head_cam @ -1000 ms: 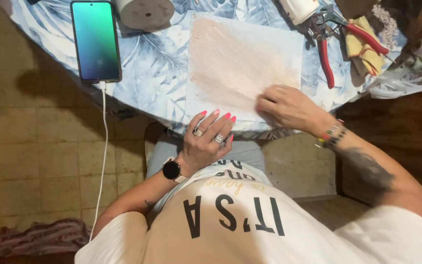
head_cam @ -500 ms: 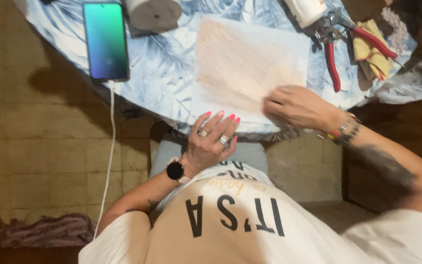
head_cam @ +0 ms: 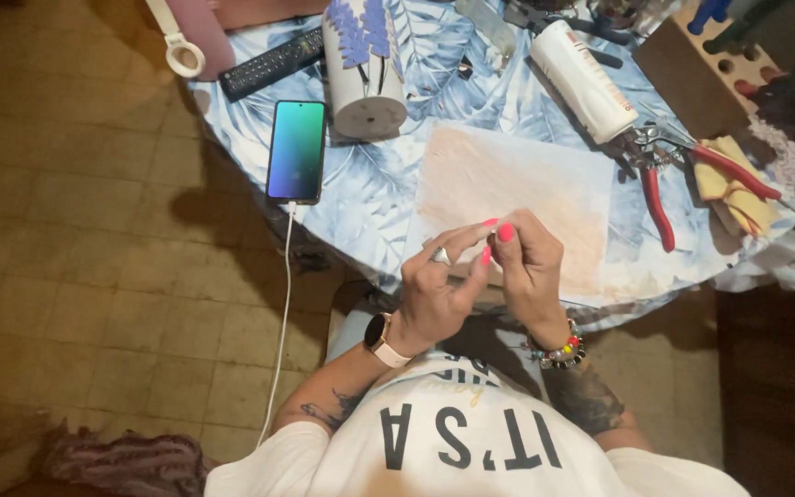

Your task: Decorating a white tumbler with purple floral cutouts using adhesive and a small applicator tool

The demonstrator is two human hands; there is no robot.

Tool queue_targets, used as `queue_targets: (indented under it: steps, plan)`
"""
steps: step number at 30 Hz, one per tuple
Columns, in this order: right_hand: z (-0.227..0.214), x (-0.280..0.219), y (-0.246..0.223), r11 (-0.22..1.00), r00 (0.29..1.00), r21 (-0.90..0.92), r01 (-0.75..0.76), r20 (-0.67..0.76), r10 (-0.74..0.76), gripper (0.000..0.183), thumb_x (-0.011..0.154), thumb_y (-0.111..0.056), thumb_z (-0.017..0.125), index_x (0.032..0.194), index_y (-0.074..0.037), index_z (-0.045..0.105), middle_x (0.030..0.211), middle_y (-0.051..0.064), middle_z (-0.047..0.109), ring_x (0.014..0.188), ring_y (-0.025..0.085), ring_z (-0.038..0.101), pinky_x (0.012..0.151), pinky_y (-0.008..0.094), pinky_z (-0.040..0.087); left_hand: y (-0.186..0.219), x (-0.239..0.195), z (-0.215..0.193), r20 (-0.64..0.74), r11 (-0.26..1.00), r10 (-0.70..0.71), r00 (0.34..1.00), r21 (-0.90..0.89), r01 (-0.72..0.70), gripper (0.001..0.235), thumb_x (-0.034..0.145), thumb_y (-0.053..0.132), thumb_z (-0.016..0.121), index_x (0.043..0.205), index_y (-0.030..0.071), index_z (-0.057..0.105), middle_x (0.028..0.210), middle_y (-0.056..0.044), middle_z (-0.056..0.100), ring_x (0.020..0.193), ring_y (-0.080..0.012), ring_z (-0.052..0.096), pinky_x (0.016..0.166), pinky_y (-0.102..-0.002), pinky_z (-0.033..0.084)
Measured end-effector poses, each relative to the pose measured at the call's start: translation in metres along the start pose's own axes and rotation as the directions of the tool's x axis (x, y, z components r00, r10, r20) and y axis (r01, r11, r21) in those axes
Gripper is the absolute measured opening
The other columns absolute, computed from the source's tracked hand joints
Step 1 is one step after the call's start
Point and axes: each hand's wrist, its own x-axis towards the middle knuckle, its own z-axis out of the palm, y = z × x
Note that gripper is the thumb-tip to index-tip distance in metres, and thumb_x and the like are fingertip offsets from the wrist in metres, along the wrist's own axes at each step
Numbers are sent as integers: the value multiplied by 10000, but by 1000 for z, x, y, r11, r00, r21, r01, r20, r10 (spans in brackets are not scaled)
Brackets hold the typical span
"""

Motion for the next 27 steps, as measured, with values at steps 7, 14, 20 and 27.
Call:
queue_targets:
  steps: [7,14,20,27]
  plan:
    - [11,18,-12,997,998,-39,67,-3,-67,316,922,-181,399,638,-60,466,536,51,363,473,184,368,491,260,349,-15,4,-1,-68,997,-9,998,73,13,175,724,38,612,896,63,637,793,-83,645,703,-244,642,634,-302,506]
    - [16,27,-14,990,993,-75,119,36,-116,294,918,-177,411,656,-58,471,538,56,349,463,180,343,466,262,332,-12,14,-10,-126,992,9,992,123,7,157,719,30,639,871,66,647,777,-86,651,678,-233,646,621,-289,512]
    - [17,30,-14,987,989,-81,142,54,-137,290,917,-151,407,653,-52,475,529,58,359,452,201,347,451,264,332,-14,17,-12,-153,991,44,987,134,-24,161,709,19,652,863,64,654,766,-88,653,670,-242,646,624,-297,513]
    - [18,32,-11,989,986,-34,144,84,-141,298,920,-141,394,649,-53,480,535,59,385,464,202,377,459,260,351,-17,17,-14,-167,990,44,985,139,-21,152,708,34,662,851,84,658,781,-68,657,694,-218,647,637,-279,512]
